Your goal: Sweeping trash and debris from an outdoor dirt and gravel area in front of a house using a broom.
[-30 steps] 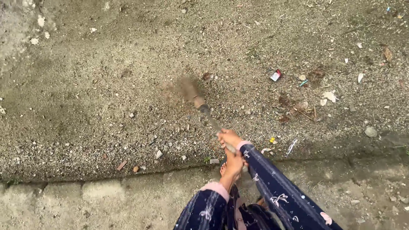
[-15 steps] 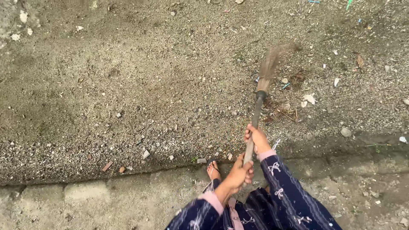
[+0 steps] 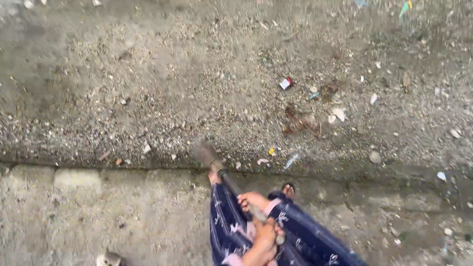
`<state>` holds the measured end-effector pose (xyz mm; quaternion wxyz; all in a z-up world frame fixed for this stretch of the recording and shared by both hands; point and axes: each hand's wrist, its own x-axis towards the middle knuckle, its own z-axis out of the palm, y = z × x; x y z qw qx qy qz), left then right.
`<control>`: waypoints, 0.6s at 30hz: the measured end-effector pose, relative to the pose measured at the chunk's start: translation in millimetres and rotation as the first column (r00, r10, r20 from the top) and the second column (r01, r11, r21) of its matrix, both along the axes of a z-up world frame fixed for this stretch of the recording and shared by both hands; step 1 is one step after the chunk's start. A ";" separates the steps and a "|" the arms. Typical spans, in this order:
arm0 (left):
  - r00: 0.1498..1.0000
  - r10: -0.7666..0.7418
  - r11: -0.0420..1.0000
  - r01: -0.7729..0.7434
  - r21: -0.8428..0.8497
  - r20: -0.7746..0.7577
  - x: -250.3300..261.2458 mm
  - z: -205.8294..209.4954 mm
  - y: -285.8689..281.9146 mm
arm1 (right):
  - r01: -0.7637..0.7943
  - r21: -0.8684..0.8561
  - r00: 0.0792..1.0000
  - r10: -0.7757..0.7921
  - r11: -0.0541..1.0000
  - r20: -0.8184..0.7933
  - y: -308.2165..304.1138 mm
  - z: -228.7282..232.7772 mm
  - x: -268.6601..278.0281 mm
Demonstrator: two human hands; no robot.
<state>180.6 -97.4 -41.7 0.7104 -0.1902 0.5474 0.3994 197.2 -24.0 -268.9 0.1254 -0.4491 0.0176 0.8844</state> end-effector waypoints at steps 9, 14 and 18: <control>0.789 -0.342 0.936 0.240 0.256 0.511 221.8 -1.1 10.9 | -0.073 0.404 0.728 -0.228 0.912 0.646 13.4 47.1 371.0; 0.779 -0.464 0.859 0.280 0.428 0.421 182.8 31.4 7.2 | 0.045 0.424 0.492 -0.389 0.905 0.779 31.9 126.1 335.7; 0.878 -0.380 0.901 0.281 0.330 0.292 138.6 70.7 -40.9 | 0.054 0.505 0.667 -0.407 0.862 0.624 -3.1 134.9 256.2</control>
